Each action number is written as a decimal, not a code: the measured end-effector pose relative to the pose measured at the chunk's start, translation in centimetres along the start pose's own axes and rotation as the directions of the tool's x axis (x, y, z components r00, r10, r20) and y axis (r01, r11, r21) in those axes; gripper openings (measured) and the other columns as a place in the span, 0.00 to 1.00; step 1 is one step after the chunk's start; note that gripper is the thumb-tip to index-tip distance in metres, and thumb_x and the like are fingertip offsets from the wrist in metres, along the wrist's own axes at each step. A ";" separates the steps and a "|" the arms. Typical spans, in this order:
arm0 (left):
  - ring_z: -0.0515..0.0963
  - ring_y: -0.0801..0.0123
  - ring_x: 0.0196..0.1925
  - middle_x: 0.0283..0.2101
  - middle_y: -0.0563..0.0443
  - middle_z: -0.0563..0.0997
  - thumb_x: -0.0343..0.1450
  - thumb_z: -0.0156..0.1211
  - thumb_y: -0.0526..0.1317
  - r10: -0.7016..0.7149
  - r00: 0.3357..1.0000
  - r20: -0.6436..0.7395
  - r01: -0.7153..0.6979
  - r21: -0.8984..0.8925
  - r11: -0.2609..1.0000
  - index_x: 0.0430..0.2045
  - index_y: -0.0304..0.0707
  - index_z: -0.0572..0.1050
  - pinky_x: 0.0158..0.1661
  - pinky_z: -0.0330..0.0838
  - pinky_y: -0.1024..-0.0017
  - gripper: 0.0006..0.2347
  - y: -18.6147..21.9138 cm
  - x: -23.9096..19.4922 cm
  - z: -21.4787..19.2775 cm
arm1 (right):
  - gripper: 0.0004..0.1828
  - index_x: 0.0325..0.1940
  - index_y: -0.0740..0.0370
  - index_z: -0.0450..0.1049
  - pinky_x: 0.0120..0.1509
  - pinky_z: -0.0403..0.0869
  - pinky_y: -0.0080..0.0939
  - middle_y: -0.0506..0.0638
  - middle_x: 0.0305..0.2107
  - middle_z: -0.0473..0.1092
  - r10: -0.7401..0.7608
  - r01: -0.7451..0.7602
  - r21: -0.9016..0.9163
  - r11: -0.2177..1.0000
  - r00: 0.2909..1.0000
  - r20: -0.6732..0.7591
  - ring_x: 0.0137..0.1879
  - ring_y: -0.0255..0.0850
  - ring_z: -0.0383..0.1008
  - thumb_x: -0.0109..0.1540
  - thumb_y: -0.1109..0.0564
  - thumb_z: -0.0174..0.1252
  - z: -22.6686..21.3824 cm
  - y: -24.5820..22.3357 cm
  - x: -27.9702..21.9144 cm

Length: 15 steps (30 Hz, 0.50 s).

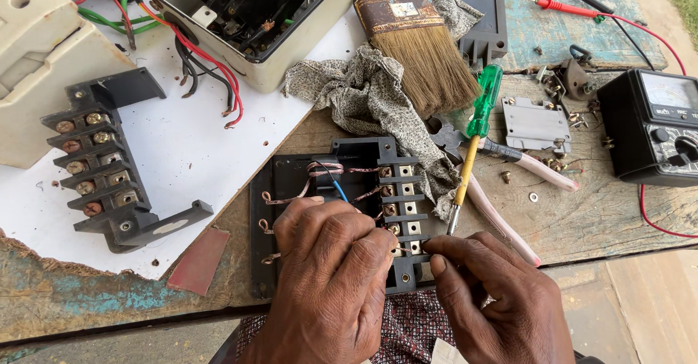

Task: The person connects wires to electrical terminals and secures them with a screwdriver.

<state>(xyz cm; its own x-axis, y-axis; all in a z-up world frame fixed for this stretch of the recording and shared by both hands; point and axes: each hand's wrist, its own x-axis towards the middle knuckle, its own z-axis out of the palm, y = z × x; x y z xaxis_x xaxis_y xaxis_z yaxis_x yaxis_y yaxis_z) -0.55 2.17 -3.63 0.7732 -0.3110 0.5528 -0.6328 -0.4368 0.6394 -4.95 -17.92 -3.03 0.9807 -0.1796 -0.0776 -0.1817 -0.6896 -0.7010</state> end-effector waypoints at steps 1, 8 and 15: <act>0.76 0.55 0.51 0.42 0.45 0.74 0.67 0.65 0.30 0.000 1.000 -0.007 0.000 -0.003 1.000 0.42 0.33 0.76 0.60 0.61 0.46 0.10 0.0 0.0 0.1 | 0.10 0.46 0.62 0.84 0.27 0.74 0.33 0.48 0.31 0.76 0.013 -0.013 -0.023 1.000 1.000 -0.009 0.32 0.33 0.77 0.62 0.59 0.65 0.0 -0.2 0.0; 0.75 0.54 0.52 0.43 0.43 0.74 0.67 0.62 0.31 -0.051 0.998 0.041 0.051 -0.009 0.999 0.43 0.31 0.76 0.62 0.58 0.42 0.11 0.3 -0.4 -0.1 | 0.12 0.47 0.61 0.83 0.28 0.72 0.31 0.47 0.31 0.75 -0.144 0.143 -0.020 0.990 0.983 -0.114 0.32 0.31 0.76 0.59 0.61 0.67 -0.6 -1.6 -0.1; 0.75 0.55 0.52 0.43 0.44 0.74 0.70 0.61 0.31 -0.052 0.997 0.048 0.054 -0.035 0.998 0.45 0.31 0.77 0.62 0.58 0.42 0.10 0.2 -0.6 -0.3 | 0.14 0.46 0.63 0.81 0.41 0.77 0.32 0.50 0.34 0.77 -0.402 0.403 0.060 0.913 0.915 -0.019 0.40 0.33 0.80 0.57 0.62 0.69 -0.1 -2.9 1.3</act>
<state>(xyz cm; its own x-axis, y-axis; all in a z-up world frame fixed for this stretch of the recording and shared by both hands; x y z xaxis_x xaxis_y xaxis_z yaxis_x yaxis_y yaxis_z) -1.11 2.48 -3.70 0.8063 -0.3276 0.4925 -0.5912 -0.4235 0.6864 -3.16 -16.27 -1.03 0.9693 0.0996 0.2247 0.2333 -0.6602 -0.7140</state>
